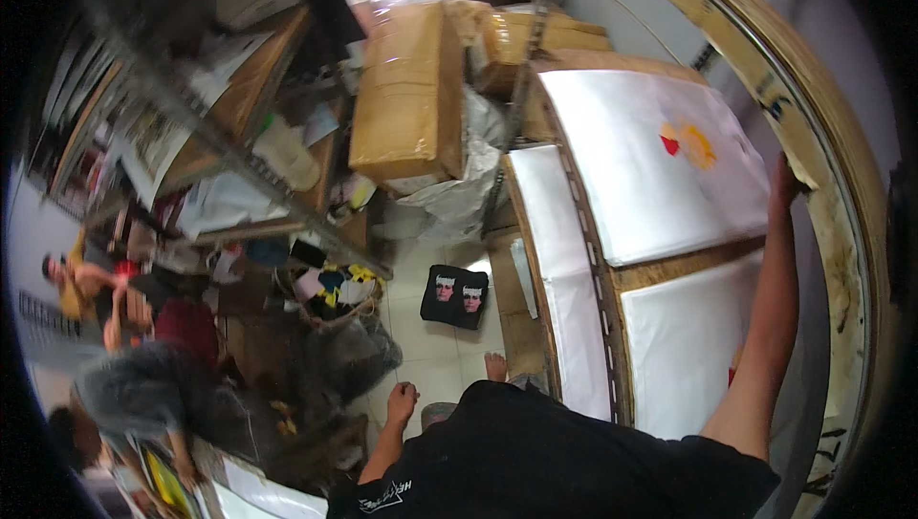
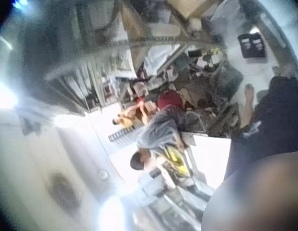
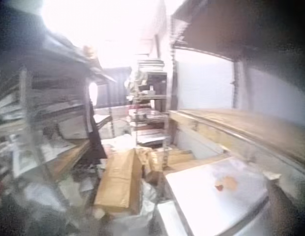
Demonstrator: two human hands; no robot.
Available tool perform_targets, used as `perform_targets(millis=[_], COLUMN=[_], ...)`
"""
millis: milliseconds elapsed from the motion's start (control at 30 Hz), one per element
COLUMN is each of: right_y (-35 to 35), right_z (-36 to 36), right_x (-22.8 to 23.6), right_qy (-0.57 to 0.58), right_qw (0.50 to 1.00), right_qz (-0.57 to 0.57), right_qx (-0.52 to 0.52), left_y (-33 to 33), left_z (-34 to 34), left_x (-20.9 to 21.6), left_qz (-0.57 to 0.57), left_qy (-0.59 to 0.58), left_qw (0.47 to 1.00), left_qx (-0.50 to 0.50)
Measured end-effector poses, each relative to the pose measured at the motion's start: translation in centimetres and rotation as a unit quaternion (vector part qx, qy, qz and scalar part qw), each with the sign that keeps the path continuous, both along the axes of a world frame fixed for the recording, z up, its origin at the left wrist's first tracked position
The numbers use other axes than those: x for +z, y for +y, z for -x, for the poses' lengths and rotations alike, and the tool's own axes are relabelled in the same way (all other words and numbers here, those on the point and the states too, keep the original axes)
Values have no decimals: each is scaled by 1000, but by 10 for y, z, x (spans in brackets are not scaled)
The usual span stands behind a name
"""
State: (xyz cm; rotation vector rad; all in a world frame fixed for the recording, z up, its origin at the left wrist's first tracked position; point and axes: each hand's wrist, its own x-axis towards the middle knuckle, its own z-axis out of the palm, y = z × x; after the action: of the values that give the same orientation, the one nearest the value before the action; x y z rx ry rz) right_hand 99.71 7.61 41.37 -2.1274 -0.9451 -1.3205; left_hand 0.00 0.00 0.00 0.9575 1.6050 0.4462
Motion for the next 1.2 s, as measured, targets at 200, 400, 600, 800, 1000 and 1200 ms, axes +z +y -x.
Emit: perform_targets(millis=[200, 400, 600, 800, 1000, 1200], right_y=[163, 231, 184, 149, -94, -186], right_z=[168, 412, 701, 842, 922, 776], right_x=[-4, 36, 23, -184, -388, -450], right_qy=[195, 355, 312, 298, 547, 502], right_qw=[916, 685, 507, 448, 277, 441], right_qz=[153, 247, 380, 385, 548, 621], right_qx=[315, 586, 708, 749, 569, 409], left_y=[-36, -78, -173, -230, -261, -217], left_z=[11, -6, 44, 94, 124, 112], left_x=[55, 93, 173, 219, 176, 206], left_qz=[-64, -170, -258, -284, -232, -251], left_qy=[49, -14, 35, 65, -80, -74], left_qw=[994, 979, 945, 914, 912, 944], left_qx=[77, 115, 197, 281, 328, 200])
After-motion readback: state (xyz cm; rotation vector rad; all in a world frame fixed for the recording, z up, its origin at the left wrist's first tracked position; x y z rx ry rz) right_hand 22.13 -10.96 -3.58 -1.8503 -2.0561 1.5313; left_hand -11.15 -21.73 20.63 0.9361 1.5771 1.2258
